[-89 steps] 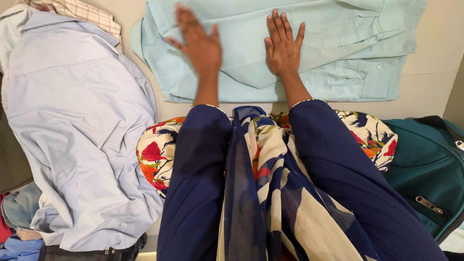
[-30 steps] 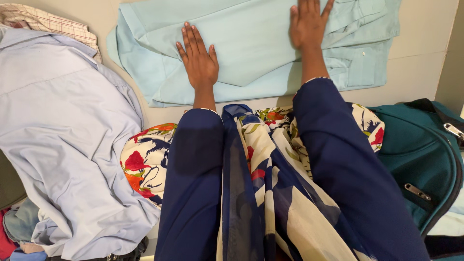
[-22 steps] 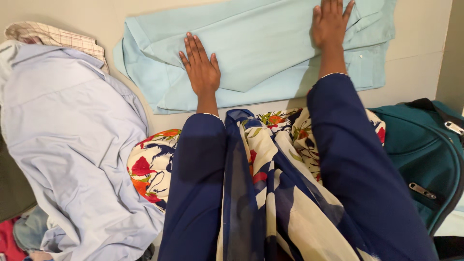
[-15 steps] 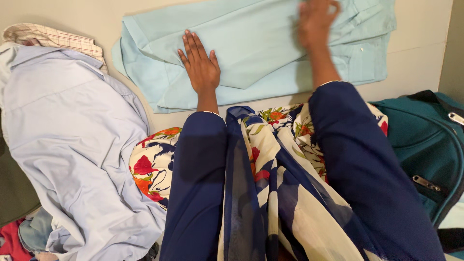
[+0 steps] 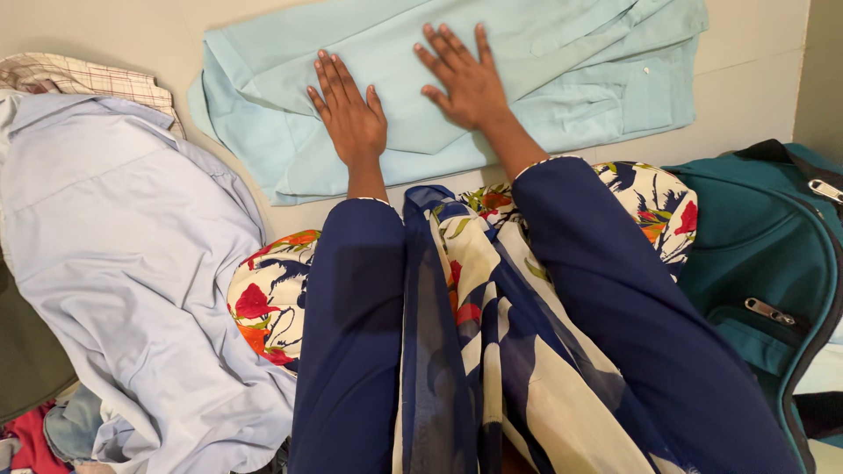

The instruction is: The person folds a light blue button-down shirt by smoothing the fabric, folding the sleeves inward, and then folding the bottom of the shirt upwards on the floor.

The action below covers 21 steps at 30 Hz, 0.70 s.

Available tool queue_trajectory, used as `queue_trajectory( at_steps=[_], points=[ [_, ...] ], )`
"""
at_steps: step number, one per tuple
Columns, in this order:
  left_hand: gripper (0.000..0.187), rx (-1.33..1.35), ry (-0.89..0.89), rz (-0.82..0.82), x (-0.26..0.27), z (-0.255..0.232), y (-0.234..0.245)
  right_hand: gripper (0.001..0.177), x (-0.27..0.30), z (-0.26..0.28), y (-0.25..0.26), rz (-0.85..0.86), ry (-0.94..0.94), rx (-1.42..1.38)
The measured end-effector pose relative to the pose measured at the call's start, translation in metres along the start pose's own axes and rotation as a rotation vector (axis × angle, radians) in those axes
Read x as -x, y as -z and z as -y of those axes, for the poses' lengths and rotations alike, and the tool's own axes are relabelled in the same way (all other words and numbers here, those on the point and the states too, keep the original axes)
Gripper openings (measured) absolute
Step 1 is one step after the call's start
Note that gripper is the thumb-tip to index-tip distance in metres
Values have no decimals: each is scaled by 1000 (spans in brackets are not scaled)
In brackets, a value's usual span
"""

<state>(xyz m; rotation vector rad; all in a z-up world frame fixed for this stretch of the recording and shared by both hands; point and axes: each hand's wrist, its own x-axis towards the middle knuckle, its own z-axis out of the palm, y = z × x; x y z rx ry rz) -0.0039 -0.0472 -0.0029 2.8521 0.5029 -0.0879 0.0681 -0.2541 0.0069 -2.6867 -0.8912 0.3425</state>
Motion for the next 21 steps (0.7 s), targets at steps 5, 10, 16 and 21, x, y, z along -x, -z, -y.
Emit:
queue_trajectory(
  at_steps=[5, 10, 16, 21],
  points=[
    [67, -2, 2, 6, -1, 1, 0, 69, 13, -21, 14, -64, -64, -33],
    [68, -7, 0, 0, -1, 2, -2, 71, 18, -35, 16, -98, -121, -41],
    [69, 12, 2, -2, -1, 4, -4, 73, 24, -62, 21, -127, -185, -21],
    [69, 15, -5, -17, -1, 4, -5, 75, 35, -82, 27, -149, -288, -14]
  ],
)
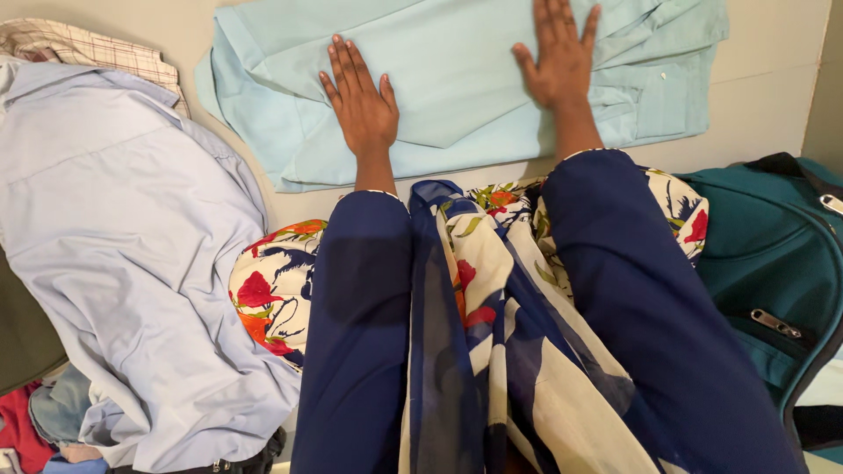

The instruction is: The person folds a light blue button-down shirt by smoothing the fabric, folding the sleeves inward, and then folding the bottom of the shirt upwards on the floor.

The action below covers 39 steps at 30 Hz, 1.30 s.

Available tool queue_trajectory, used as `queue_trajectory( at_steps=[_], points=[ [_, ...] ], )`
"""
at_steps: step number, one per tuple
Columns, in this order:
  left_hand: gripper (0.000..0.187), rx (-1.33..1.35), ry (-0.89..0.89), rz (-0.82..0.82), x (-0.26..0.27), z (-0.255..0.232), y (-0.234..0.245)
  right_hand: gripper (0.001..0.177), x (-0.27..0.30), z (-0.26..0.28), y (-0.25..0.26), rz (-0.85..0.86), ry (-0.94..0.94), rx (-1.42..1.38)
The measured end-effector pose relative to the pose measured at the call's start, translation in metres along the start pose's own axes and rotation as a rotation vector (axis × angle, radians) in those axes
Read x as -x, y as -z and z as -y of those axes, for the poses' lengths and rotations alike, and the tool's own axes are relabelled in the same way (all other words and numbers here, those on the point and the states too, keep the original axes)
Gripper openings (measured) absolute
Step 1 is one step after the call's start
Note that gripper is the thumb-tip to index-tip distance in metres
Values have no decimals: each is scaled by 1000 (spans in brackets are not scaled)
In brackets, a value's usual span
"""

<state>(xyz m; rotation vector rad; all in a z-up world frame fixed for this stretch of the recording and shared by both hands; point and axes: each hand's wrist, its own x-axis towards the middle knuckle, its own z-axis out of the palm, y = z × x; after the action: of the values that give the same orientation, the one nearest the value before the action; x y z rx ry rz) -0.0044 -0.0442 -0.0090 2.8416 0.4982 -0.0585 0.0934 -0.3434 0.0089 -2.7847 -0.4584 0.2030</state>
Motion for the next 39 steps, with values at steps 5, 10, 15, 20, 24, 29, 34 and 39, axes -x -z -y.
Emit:
queue_trajectory(
  at_steps=[5, 10, 15, 20, 24, 29, 34, 39],
  points=[
    [69, 20, 11, 7, -1, 0, -3, 79, 0, -26, 5, -55, -27, 19],
    [68, 24, -7, -43, 2, 1, -5, 70, -1, -47, 9, -101, -120, -4],
    [68, 26, -8, -61, 2, 1, -6, 56, -17, -41, -31, -323, -87, -10],
    [70, 48, -7, -61, 1, -1, 0, 68, -31, 95, -79, 40, 381, -137],
    [71, -46, 9, -5, -2, -1, -3, 60, -31, 173, -77, 143, 387, -71],
    [70, 73, -29, -108, 0, 4, -11, 60, -42, 158, -56, 159, 298, -47],
    [70, 46, -15, -59, 0, 2, -6, 56, -48, 124, -53, 36, 225, -33],
    [69, 21, 3, -4, 0, 1, -3, 50, -54, 88, -57, -19, 142, -6]
  ],
)
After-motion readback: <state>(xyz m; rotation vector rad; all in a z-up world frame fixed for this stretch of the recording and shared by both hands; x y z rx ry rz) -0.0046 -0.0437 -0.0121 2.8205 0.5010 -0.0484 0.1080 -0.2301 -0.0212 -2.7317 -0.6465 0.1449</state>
